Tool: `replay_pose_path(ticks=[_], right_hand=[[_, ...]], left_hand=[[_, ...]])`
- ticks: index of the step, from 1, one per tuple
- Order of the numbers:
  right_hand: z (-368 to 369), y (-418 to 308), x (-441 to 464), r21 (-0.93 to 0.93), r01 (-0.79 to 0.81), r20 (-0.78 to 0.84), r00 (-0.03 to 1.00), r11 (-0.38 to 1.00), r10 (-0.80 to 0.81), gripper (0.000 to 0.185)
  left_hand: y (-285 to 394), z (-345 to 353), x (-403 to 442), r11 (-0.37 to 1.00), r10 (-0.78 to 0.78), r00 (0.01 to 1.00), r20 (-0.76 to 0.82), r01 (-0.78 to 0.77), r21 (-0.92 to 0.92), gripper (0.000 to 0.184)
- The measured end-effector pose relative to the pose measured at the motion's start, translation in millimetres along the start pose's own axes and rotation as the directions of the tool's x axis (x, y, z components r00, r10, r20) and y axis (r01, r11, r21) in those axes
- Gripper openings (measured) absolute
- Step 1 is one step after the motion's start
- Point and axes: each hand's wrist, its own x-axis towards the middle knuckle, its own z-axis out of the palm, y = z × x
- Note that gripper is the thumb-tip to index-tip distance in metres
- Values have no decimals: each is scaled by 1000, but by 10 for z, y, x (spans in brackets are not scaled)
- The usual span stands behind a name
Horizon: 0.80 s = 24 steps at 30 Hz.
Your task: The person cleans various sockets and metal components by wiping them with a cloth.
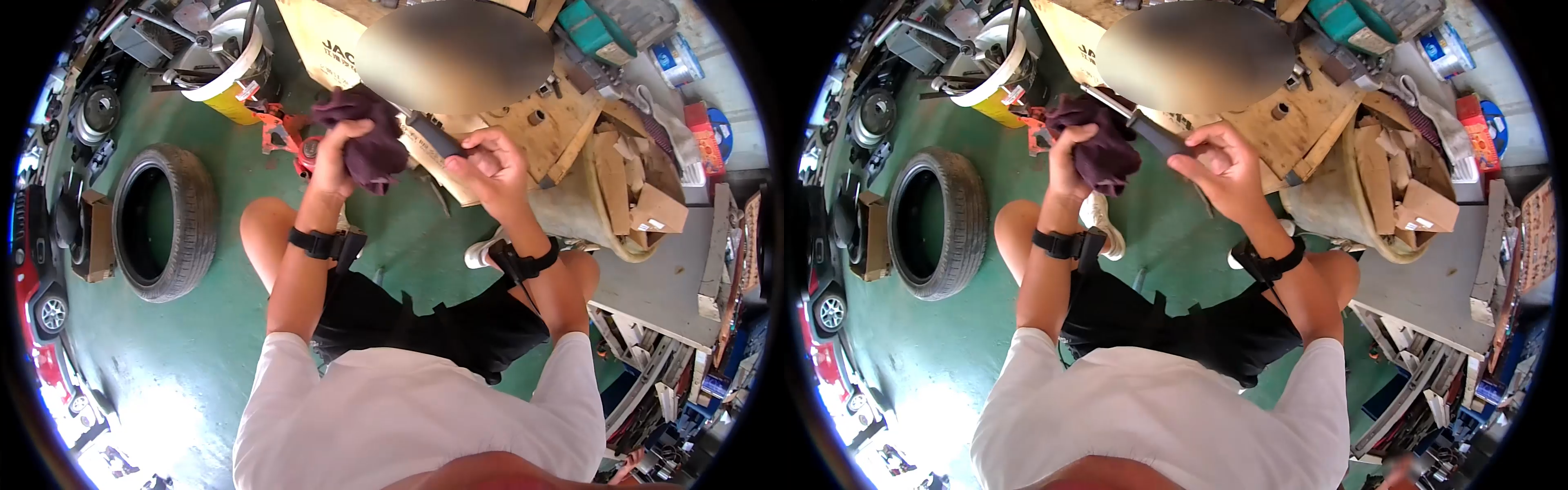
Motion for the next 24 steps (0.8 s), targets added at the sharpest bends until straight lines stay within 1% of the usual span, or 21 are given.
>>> replay_pose_path(ticks=[1,2,4,5,6,8,9,10,11,12,13,14,16,17,18,19,20,21,22,23,24], right_hand=[[-30,19,-34,-2,24,-26,999,1000,-24,28],[-70,48,-56,16,23,-41,999,1000,-23,28],[-132,107,-105,-17,40,-54,998,999,-41,27],[-137,115,-122,-59,32,-55,998,998,-35,27],[-148,130,-152,-43,36,-59,998,998,-39,27],[-136,149,-188,-173,27,-44,998,985,-35,26],[-119,159,-215,-139,47,-16,999,989,-50,26],[-118,168,-241,-234,68,-12,997,970,-73,26],[-130,185,-262,-325,97,-7,994,941,-105,26],[-182,238,-325,-399,45,-35,997,916,-64,26],[-171,211,-338,-470,95,-20,993,877,-118,26],[-144,176,-333,-462,93,-10,994,882,-110,23],[-87,154,-354,-461,82,-4,996,884,-95,28],[-66,145,-349,-461,90,16,995,883,-94,28],[-36,136,-371,-508,100,20,994,856,-104,38],[-2,139,-383,-552,115,28,992,826,-120,49],[26,179,-413,-552,124,47,992,825,-117,49],[53,247,-458,-450,16,-9,1000,893,-22,62],[87,302,-480,-334,-94,-56,995,938,80,76],[126,334,-497,-250,-165,-5,986,954,169,86],[111,431,-524,-238,-163,12,985,958,171,86]], left_hand=[[-20,16,-21,998,-12,999,53,8,69,61],[-34,55,-9,996,-34,976,215,14,92,72],[-113,132,-33,982,-45,955,292,-11,188,79],[-164,156,-41,982,-75,949,306,17,188,79],[-191,222,-58,979,-80,941,329,12,205,78],[-387,171,-76,976,-171,950,261,126,180,76],[-387,254,-123,969,-185,934,305,122,214,72],[-373,340,-155,962,-190,920,343,104,253,69],[-432,340,-141,967,-175,922,346,95,235,67],[-513,309,-96,973,-160,920,357,86,215,65],[-545,290,-63,976,-134,922,363,59,211,59],[-579,274,-61,979,-119,922,369,47,198,55],[-549,303,-33,982,-48,922,383,-27,188,48],[-540,292,-21,981,-33,938,346,-36,192,42],[-559,297,-14,983,-18,941,337,-44,177,42],[-565,292,4,992,13,956,292,-49,115,39],[-565,289,13,997,41,968,246,-57,58,36],[-568,314,17,998,60,966,252,-63,4,31],[-586,307,26,997,72,967,245,-75,3,31],[-627,277,17,997,76,936,343,-74,-18,30],[-637,249,1,996,84,897,433,-77,-34,29]])
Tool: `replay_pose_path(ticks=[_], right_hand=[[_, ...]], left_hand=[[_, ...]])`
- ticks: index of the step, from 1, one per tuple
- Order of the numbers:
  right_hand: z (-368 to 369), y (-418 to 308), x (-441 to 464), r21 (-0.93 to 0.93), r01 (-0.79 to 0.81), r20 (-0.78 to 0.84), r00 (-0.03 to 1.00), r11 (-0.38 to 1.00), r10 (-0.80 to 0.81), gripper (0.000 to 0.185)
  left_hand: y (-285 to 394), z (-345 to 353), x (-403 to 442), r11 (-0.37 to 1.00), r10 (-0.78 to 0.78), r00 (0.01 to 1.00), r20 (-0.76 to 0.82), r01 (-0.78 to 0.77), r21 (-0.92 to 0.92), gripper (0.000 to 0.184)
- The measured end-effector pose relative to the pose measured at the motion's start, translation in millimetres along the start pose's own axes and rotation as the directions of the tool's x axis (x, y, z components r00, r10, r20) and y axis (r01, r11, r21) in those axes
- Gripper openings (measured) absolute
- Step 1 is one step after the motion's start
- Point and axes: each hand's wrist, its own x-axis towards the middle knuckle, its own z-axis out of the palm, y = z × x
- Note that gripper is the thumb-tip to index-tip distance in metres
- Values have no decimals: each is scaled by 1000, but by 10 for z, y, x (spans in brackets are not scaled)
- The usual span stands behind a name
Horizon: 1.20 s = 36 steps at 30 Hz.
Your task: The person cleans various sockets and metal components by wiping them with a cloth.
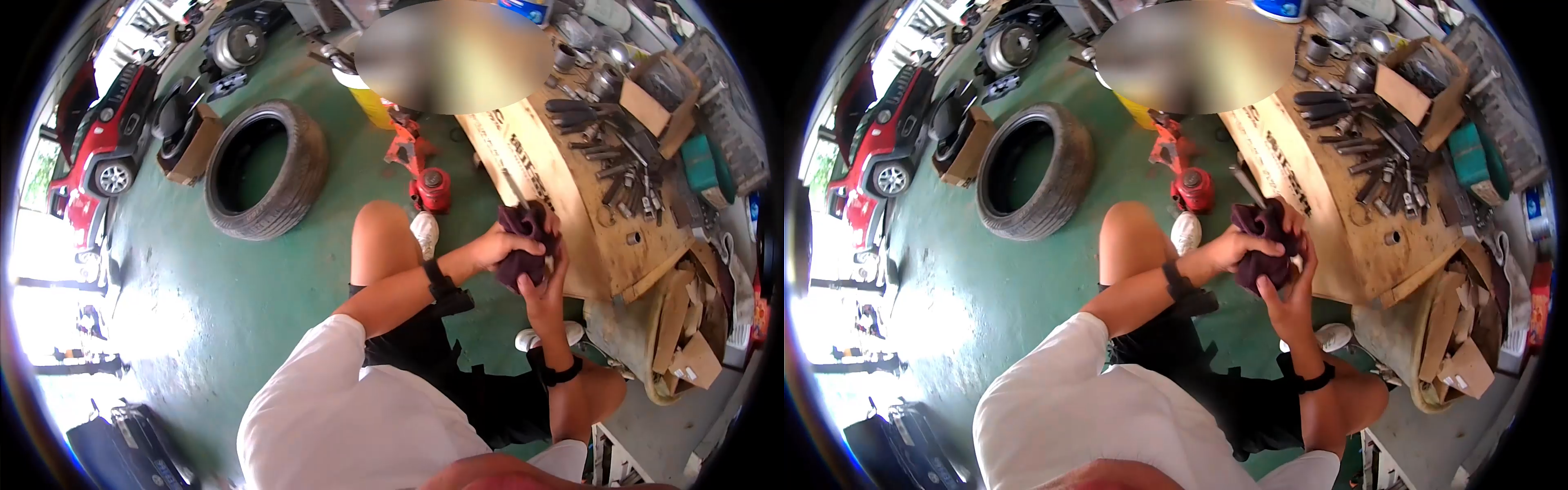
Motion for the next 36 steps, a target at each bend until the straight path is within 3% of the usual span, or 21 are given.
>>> replay_pose_path(ticks=[3,4,6,7,9,10,12,14,16,17,20,22,24,25,27,28,30,31,34,35,36], right_hand=[[-26,338,-102,63,-252,282,932,966,225,84],[-19,337,-119,62,-251,283,933,966,224,84],[4,256,-154,306,-491,250,868,816,429,68],[-2,247,-117,301,-495,259,865,815,430,68],[14,254,-18,156,-290,112,955,944,275,48],[5,240,17,162,-296,120,953,941,279,48],[-57,127,118,90,-347,180,927,934,327,40],[53,-163,149,155,-347,82,938,925,338,30],[125,-369,181,99,-298,-196,930,949,312,27],[156,-383,183,101,-265,-277,918,959,283,30],[186,-541,197,106,-123,-343,927,987,152,29],[149,-541,234,121,-139,-364,915,983,174,32],[50,-378,302,-122,199,-512,826,972,-234,36],[33,-465,264,-73,110,-481,867,991,-131,40],[76,-429,263,-12,178,-359,918,984,-170,51],[120,-330,269,-22,329,-242,915,944,-324,61],[128,-237,212,-201,344,-19,935,917,-354,87],[168,-290,205,-352,343,42,935,871,-351,96],[230,-356,213,-553,421,100,890,719,-444,100],[253,-339,221,-537,388,31,896,749,-443,96],[226,-327,254,-534,388,31,897,751,-441,96]], left_hand=[[95,89,-66,997,-71,996,57,72,-17,25],[95,108,-78,990,-128,989,70,131,-48,25],[87,133,-72,994,-89,995,41,91,-56,24],[105,155,-60,998,-60,998,-11,59,-18,24],[129,111,-10,989,39,997,-74,-28,143,22],[144,81,6,989,38,996,-85,-25,147,22],[171,53,50,858,239,971,-31,-196,475,20],[152,44,93,839,299,954,-33,-247,486,19],[188,91,133,852,395,888,-237,-258,455,16],[201,118,123,914,326,874,-360,-195,356,14],[130,-62,118,928,273,871,-407,-127,352,15],[143,-89,90,890,322,875,-362,-150,430,24],[145,-95,9,891,206,927,-313,-46,452,26],[184,-65,-34,899,139,933,-333,22,437,28],[161,-99,-74,956,91,943,-319,6,292,34],[165,-100,-84,985,57,950,-306,-4,171,36],[146,-110,-111,996,-81,943,-324,61,-72,40],[195,-86,-148,986,-163,940,-301,143,-89,45],[144,1,-103,1000,-14,988,-153,16,15,53],[138,-7,-139,995,-98,986,-133,99,2,52],[167,40,-191,970,-242,943,-228,233,-65,50]])
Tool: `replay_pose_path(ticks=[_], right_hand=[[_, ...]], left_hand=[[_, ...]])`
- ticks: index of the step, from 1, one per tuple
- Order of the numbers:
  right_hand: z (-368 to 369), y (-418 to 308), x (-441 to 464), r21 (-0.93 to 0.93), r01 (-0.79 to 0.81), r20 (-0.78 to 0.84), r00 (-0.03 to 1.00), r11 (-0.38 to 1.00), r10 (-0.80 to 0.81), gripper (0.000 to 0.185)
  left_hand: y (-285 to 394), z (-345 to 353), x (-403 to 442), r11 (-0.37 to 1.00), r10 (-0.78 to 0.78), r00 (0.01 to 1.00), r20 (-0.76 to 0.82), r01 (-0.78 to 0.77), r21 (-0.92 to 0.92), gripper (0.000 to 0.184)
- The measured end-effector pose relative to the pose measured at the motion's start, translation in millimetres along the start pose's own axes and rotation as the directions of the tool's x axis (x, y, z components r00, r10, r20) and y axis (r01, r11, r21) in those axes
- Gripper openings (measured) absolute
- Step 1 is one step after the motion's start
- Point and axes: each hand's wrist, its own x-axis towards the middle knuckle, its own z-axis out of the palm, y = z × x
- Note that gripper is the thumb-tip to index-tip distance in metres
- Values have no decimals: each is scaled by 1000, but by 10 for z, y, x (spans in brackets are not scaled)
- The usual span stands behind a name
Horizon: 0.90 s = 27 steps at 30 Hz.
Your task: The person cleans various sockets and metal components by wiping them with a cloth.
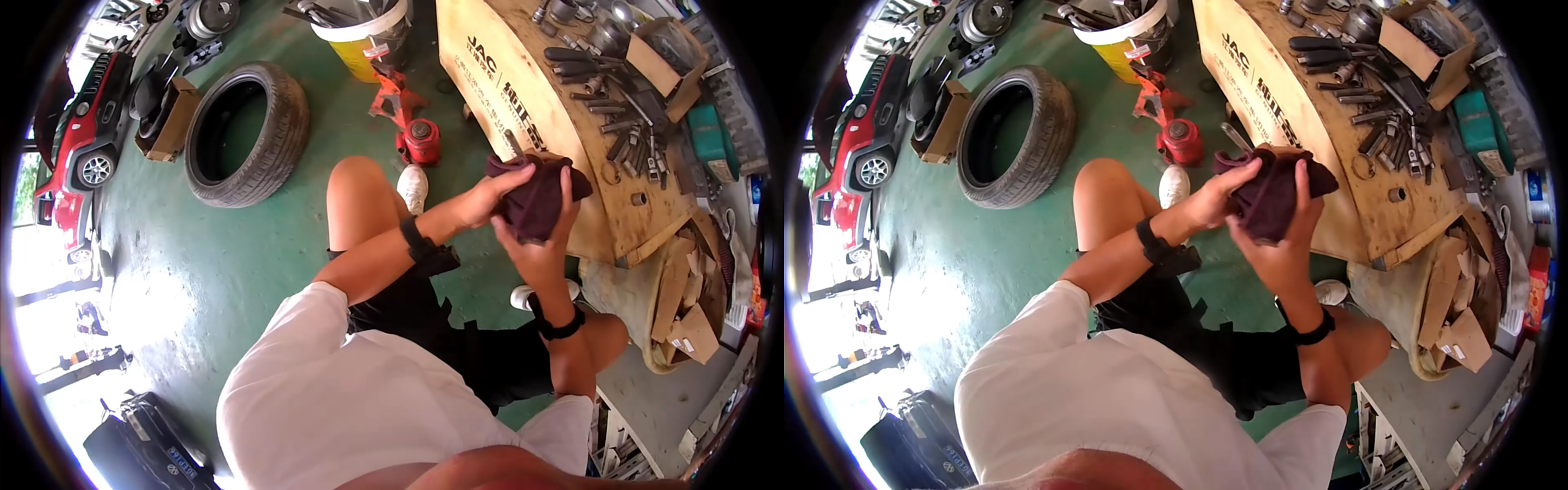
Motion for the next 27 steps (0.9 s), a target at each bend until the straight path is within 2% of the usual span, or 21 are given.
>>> replay_pose_path(ticks=[2,3,4,5,6,8,10,11,12,13,14,16,18,19,20,21,23,25,27], right_hand=[[-90,123,100,23,-85,61,995,996,84,88],[-140,131,129,57,-108,58,993,993,105,78],[-143,207,103,48,-111,55,993,993,108,78],[-112,319,31,191,-162,84,985,968,148,75],[-90,398,-33,329,-213,114,976,920,186,73],[-102,445,-113,351,-290,140,957,890,256,68],[-102,412,-147,492,-385,204,923,781,326,66],[-112,370,-155,504,-367,166,929,781,330,63],[-155,357,-142,432,-347,179,938,833,297,60],[-134,367,-160,452,-327,143,945,830,295,58],[-95,368,-174,474,-302,99,952,827,291,56],[-98,360,-149,457,-283,94,958,843,270,53],[-150,361,-114,444,-258,95,966,858,241,50],[-186,374,-85,361,-223,78,975,905,209,46],[-215,373,-75,277,-188,66,982,942,176,41],[-239,367,-80,276,-189,66,982,942,177,41],[-289,347,-94,160,-212,44,977,964,207,34],[-362,327,-100,89,-160,51,986,983,156,35],[-397,294,-86,20,-111,60,992,994,110,37]], left_hand=[[-86,-74,54,999,30,995,95,-32,19,53],[-129,-89,56,1000,27,995,99,-28,12,53],[-161,-108,59,990,-4,995,101,-11,144,58],[-185,-128,59,961,-38,994,101,9,276,63],[-119,-90,42,961,-50,993,111,18,275,63],[47,15,6,834,-22,970,240,-115,540,67],[-2,-11,9,808,-31,975,220,-105,580,71],[-3,-39,2,799,-29,974,226,-113,590,73],[20,-12,-10,793,-29,972,232,-119,598,75],[48,56,1,724,84,960,265,-242,646,76],[126,108,-26,771,24,960,279,-195,607,78],[69,86,19,732,114,950,290,-277,622,79],[52,91,20,775,102,957,270,-247,582,81],[49,93,27,809,107,964,241,-226,543,84],[32,78,36,810,102,965,243,-222,542,84],[9,59,52,790,71,974,215,-186,584,87],[-7,35,61,768,43,982,186,-151,622,90],[11,37,42,831,-68,981,179,-44,555,91],[68,70,15,853,-119,973,197,-2,522,89]])
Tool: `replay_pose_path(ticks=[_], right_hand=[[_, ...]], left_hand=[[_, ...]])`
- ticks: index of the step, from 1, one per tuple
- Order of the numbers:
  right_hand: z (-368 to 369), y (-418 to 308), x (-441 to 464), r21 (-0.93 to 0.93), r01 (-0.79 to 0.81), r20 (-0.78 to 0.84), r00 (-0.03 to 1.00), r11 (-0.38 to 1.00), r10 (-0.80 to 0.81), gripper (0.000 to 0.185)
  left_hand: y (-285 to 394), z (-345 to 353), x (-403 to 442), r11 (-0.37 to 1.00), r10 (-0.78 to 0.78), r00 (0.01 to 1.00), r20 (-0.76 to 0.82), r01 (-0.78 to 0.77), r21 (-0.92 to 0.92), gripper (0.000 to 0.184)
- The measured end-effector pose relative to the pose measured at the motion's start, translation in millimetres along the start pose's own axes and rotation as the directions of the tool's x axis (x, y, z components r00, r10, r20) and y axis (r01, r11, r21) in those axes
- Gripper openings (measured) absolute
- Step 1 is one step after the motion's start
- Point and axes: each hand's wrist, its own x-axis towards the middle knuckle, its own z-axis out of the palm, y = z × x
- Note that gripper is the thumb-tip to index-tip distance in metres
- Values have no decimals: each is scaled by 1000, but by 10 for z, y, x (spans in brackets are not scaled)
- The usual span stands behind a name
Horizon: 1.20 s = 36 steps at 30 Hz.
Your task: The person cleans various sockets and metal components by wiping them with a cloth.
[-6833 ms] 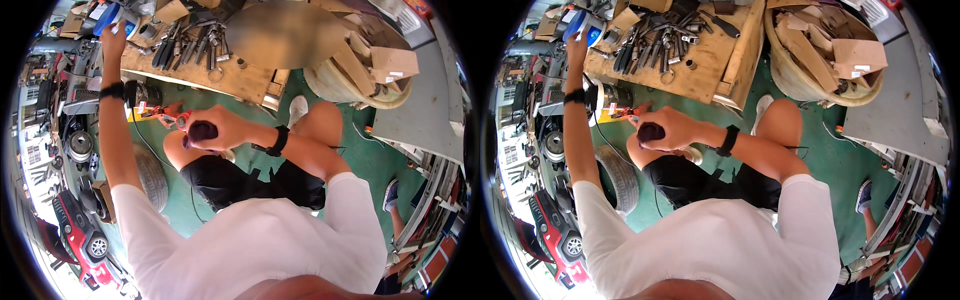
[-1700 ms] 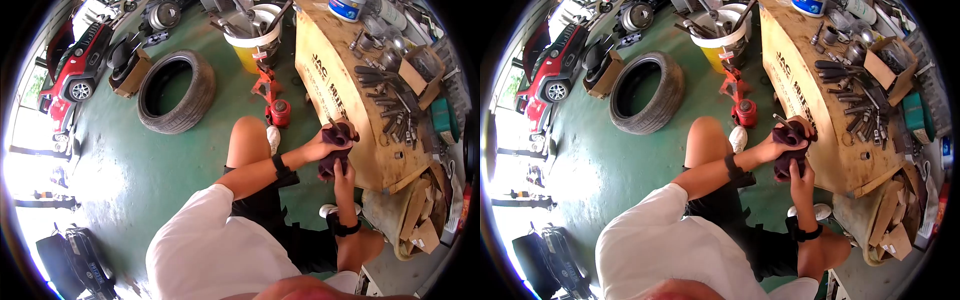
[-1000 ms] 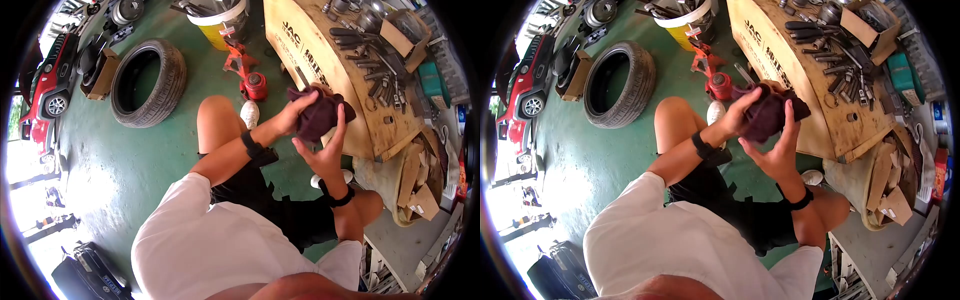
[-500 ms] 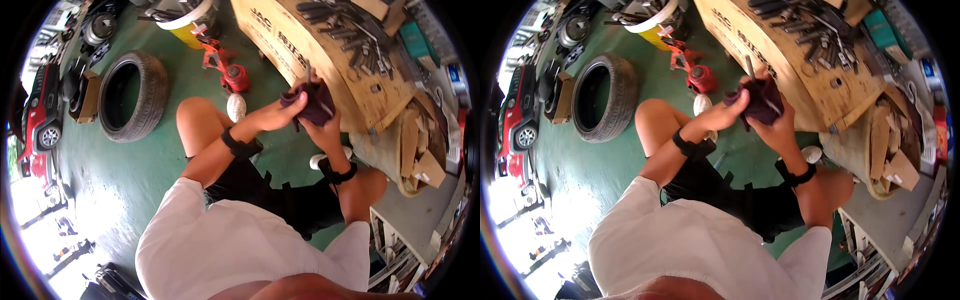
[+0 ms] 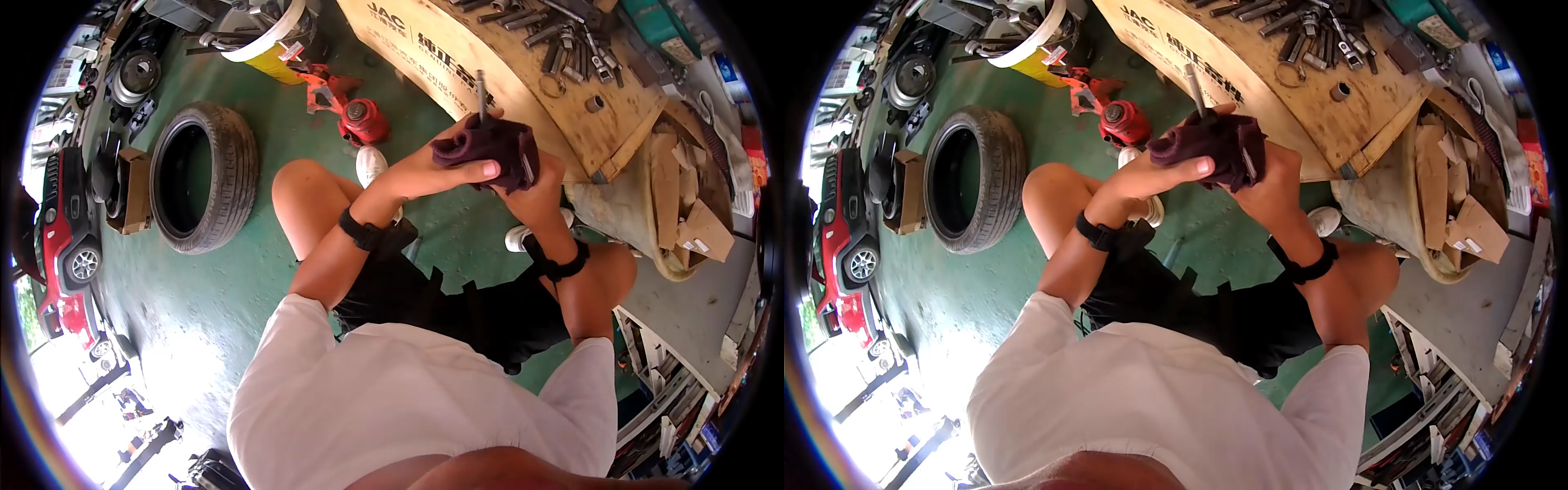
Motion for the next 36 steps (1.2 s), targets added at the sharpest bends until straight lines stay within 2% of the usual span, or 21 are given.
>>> replay_pose_path(ticks=[2,6,8,9,11,13,14,15,17,18,19,21,22,23,25,29,31,33,34,35,36], right_hand=[[-3,-47,18,-99,11,-11,1000,995,-12,30],[12,-9,25,-27,27,-76,997,999,-29,29],[-18,87,-1,168,-23,-18,999,985,26,30],[-31,125,-33,168,-28,-29,999,985,34,30],[-38,180,-68,326,-221,109,975,919,196,39],[-14,172,-23,384,-166,45,986,908,162,43],[-19,168,-5,437,-104,-18,992,893,124,47],[-52,168,-7,437,-106,-22,991,893,129,47],[-121,163,-4,480,-218,145,975,850,168,52],[-119,143,7,484,-220,133,975,847,178,52],[-104,113,18,542,-187,131,982,819,138,52],[-86,98,-1,591,-169,117,985,789,123,51],[-69,108,0,592,-211,157,977,778,146,52],[-57,106,2,593,-250,197,967,765,164,52],[-105,71,13,561,-219,143,976,798,167,49],[-165,145,-15,484,-123,69,992,866,102,40],[-217,191,-30,444,-100,42,995,890,91,39],[-249,203,-14,356,-66,24,998,932,62,40],[-277,181,-9,327,-108,67,994,939,90,44],[-258,144,-1,321,-110,67,993,941,94,44],[-221,98,16,403,-122,40,992,907,116,44]], left_hand=[[5,5,-5,998,-34,999,42,36,-46,87],[-45,-10,14,997,42,997,60,-38,-66,92],[-69,-14,34,995,82,994,73,-77,-65,94],[-84,-10,49,990,136,989,54,-134,-33,93],[-131,-43,81,982,190,981,36,-191,1,91],[-129,-44,136,946,312,946,-89,-318,-60,87],[-129,-16,129,912,309,933,-183,-345,-222,74],[-141,-18,129,913,305,935,-179,-341,-224,74],[-160,-44,129,920,373,904,-209,-389,-39,61],[-167,-2,140,886,437,862,-256,-461,-41,47],[-203,-68,140,893,425,873,-240,-447,-46,47],[-266,-196,142,922,374,851,-369,-385,45,39],[-275,-178,163,904,375,837,-398,-425,-41,33],[-272,-157,158,897,381,844,-378,-436,-71,35],[-296,-149,168,887,363,873,-325,-431,-167,37],[-276,-82,188,893,334,905,-264,-393,-218,40],[-286,-131,172,935,295,951,-93,-307,-176,48],[-307,-131,161,946,261,961,-89,-273,-174,53],[-287,-105,157,953,245,963,-109,-260,-157,52],[-269,-106,156,960,228,965,-128,-245,-139,50],[-270,-163,152,962,239,960,-148,-255,-101,45]])
